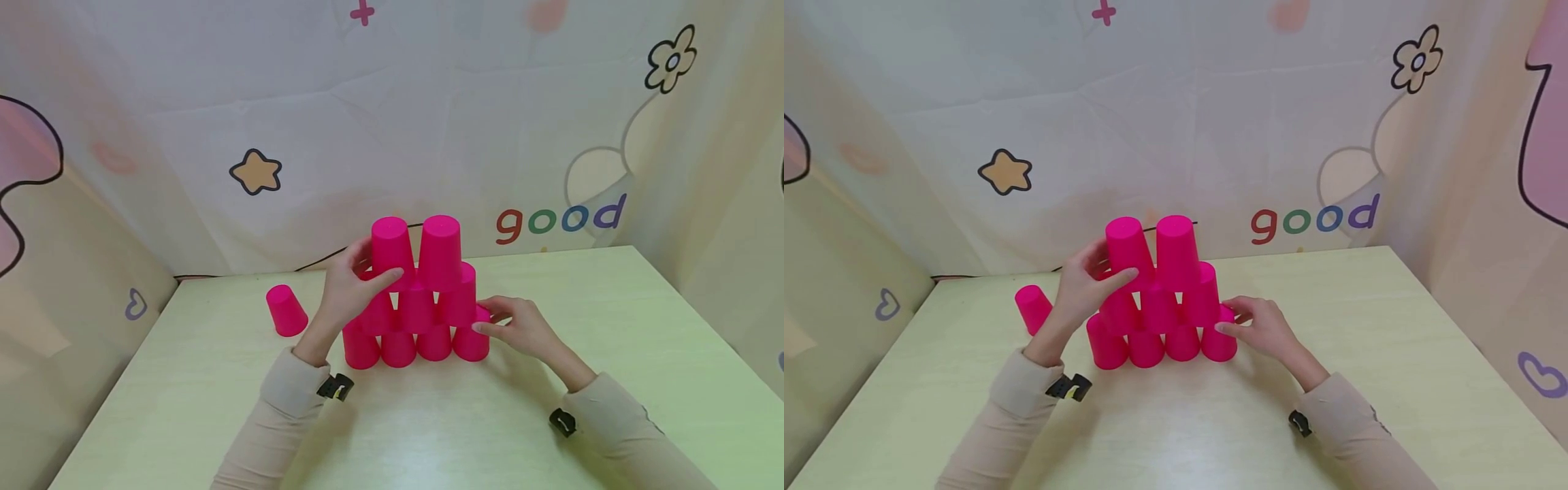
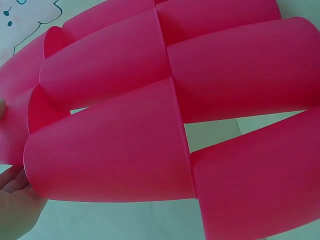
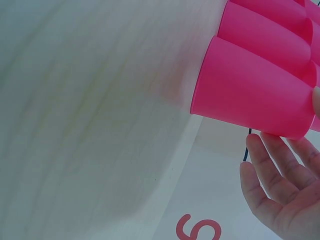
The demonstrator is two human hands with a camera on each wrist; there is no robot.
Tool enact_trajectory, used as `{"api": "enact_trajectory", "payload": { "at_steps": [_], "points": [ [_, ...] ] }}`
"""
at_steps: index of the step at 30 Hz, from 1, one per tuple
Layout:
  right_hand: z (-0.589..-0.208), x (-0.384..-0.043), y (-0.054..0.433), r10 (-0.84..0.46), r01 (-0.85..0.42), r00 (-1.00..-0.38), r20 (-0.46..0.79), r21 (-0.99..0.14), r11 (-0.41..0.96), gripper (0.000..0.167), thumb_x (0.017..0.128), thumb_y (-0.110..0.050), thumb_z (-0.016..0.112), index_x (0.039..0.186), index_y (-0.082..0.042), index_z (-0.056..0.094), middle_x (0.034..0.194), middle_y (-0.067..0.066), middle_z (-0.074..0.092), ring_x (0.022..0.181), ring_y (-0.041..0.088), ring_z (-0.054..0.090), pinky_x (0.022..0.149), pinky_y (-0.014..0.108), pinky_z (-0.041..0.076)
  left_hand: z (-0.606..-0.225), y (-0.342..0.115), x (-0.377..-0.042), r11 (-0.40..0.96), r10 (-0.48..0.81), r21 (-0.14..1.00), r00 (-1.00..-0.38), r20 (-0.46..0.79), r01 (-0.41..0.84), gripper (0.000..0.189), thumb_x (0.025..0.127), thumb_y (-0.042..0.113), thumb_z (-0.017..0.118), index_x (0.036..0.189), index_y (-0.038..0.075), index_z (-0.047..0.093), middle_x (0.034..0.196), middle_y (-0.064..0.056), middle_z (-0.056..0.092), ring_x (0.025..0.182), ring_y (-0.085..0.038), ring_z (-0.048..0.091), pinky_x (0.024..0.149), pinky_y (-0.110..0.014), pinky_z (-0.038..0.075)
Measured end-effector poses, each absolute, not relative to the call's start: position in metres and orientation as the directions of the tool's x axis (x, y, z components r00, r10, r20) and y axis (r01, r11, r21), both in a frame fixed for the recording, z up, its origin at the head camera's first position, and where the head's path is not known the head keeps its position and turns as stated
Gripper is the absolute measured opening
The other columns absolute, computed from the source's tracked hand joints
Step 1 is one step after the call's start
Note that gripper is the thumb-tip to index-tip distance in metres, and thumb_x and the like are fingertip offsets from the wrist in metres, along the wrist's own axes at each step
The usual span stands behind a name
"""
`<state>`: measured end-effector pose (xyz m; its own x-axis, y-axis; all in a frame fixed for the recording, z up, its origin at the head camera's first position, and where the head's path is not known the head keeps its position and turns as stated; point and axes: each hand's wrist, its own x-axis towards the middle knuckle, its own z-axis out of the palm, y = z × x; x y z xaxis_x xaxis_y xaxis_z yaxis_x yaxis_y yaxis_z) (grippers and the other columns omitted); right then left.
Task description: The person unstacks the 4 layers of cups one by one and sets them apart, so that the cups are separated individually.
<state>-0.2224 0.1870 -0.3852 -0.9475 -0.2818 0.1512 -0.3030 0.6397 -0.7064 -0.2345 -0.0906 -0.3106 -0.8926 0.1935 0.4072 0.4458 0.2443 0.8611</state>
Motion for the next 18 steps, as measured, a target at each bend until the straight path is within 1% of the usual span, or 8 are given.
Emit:
{"api": "enact_trajectory", "payload": {
  "at_steps": [5,12,18],
  "points": [
    [-0.385,-0.223,0.186,-0.287,-0.310,-0.945,0.156,-0.704,0.639,0.043,0.079,-0.020,0.071,0.116,-0.002,0.059,0.099,0.011,0.064,0.084,0.024,0.060,0.069,0.034,0.052,-0.311,-0.093,-0.233,0.228,0.183,0.846,-0.874,0.449,0.482,0.059,0.077,0.016,0.073,0.129,0.009,0.047,0.116,-0.004,0.056,0.103,-0.018,0.055,0.084,-0.033,0.049],
    [-0.384,-0.222,0.185,-0.285,-0.305,-0.947,0.148,-0.694,0.652,0.044,0.079,-0.020,0.071,0.116,-0.001,0.058,0.100,0.012,0.064,0.085,0.024,0.060,0.069,0.035,0.052,-0.308,-0.097,-0.227,0.208,0.156,0.830,-0.855,0.494,0.517,0.059,0.076,0.013,0.073,0.129,0.007,0.047,0.117,-0.006,0.056,0.104,-0.020,0.054,0.086,-0.037,0.048],
    [-0.384,-0.222,0.185,-0.278,-0.299,-0.949,0.146,-0.692,0.657,0.044,0.079,-0.019,0.071,0.117,-0.001,0.058,0.102,0.013,0.064,0.085,0.025,0.060,0.070,0.035,0.052,-0.308,-0.103,-0.223,0.212,0.139,0.811,-0.839,0.527,0.545,0.057,0.076,0.012,0.073,0.128,0.006,0.048,0.116,-0.007,0.057,0.103,-0.019,0.055,0.086,-0.035,0.048]
  ]
}}
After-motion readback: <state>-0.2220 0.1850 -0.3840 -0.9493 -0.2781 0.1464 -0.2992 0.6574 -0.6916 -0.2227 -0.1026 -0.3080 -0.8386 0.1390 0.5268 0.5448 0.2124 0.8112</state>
